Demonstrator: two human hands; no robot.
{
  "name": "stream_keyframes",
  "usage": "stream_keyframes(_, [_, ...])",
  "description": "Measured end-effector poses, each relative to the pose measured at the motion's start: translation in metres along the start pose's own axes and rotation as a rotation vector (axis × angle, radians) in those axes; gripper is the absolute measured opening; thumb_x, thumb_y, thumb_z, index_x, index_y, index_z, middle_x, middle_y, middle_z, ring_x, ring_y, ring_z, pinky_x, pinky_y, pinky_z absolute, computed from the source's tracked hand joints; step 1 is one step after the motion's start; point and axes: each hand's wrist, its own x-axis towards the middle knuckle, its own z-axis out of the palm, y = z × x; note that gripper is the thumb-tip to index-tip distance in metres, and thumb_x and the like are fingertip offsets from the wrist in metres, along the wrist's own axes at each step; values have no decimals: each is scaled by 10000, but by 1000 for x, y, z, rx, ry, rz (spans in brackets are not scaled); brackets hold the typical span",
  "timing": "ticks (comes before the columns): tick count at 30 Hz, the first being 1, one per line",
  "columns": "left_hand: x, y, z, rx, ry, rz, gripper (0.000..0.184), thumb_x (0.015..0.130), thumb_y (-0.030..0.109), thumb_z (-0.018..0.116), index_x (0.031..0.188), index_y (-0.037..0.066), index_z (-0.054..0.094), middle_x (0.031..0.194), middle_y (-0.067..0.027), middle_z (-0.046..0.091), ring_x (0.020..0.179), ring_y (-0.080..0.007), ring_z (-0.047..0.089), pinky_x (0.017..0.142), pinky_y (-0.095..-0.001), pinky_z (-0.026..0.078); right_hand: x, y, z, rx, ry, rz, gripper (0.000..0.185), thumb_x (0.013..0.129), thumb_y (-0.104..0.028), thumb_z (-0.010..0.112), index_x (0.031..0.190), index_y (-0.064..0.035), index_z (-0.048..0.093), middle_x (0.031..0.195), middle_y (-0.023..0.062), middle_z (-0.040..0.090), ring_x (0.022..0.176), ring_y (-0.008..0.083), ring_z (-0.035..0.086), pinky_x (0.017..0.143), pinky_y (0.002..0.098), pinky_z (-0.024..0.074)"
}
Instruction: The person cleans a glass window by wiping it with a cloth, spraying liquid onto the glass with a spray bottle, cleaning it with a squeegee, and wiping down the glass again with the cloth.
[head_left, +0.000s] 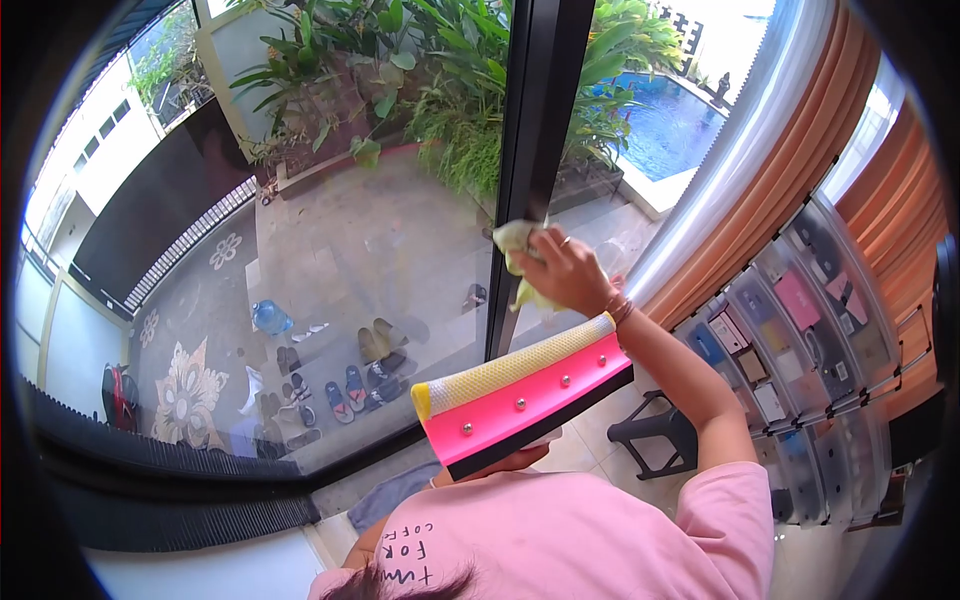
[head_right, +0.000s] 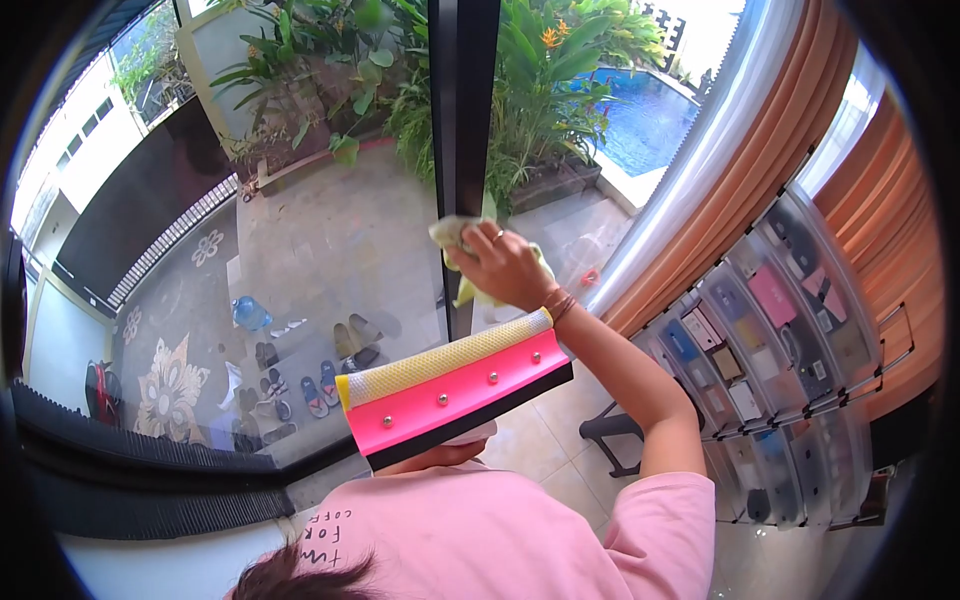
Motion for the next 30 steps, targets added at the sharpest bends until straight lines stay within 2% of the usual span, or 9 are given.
stream_keyframes(5, [-1,-18,-7,-56,-7,-7,385,864,109,627,1214,75,471,1078,-47,567,1018,-136,561,942,-277,441,-16,-2,11,-16,-149,-205,136,764,-219,643,893,-174,649,826,-21,486,832,123,548,526,228,487])
stream_keyframes(9, [-7,-18,-13,-88,-34,-17,382,865,108,626,1213,75,471,1077,-46,567,1017,-136,561,941,-277,441,-12,-6,6,-42,-87,-93,161,757,-234,644,902,-166,647,820,-21,481,842,114,544,509,228,471])
stream_keyframes(12, [-9,-22,-16,-113,-45,-12,380,865,107,625,1212,74,471,1075,-46,567,1016,-135,562,941,-276,442,-35,-27,26,-23,-151,-59,180,753,-235,647,915,-158,650,831,-18,490,839,118,545,507,227,474])
stream_keyframes(16, [-16,-21,-18,-128,-57,-10,378,866,106,623,1211,74,471,1074,-45,566,1015,-135,562,940,-276,442,-66,-43,53,59,-170,-118,177,718,-182,661,891,-150,669,811,-10,484,780,129,544,514,222,480])
stream_keyframes(22, [-14,-16,-19,-136,-96,-24,374,867,104,621,1209,73,471,1072,-45,566,1014,-134,562,939,-275,442,-55,-28,42,61,-206,-228,127,738,-190,674,861,-163,664,864,1,534,838,142,566,598,257,507])
stream_keyframes(24, [-10,-13,-18,-141,-115,-25,373,868,103,620,1209,73,471,1071,-44,566,1013,-134,562,939,-275,443,-26,-8,21,4,-7,-77,158,702,-203,710,850,-169,664,859,10,527,829,155,566,614,272,505])
stream_keyframes(26, [-6,-13,-18,-148,-124,-36,372,868,103,619,1208,73,471,1070,-44,566,1012,-133,562,938,-274,443,8,12,-1,-16,106,72,173,731,-232,690,903,-221,672,882,-20,520,825,143,543,607,276,499])
stream_keyframes(27, [-1,-12,-15,-150,-128,-43,371,869,102,619,1208,72,471,1070,-44,566,1012,-133,562,938,-274,443,24,22,-8,-37,207,88,137,734,-227,688,870,-229,671,872,-26,510,808,149,536,606,285,498])
stream_keyframes(30, [0,-14,-17,-154,-136,-64,370,869,102,618,1207,72,471,1068,-44,566,1011,-133,563,938,-274,443,40,23,-10,-31,282,88,73,721,-199,700,783,-182,665,852,-22,501,794,153,530,625,281,499])
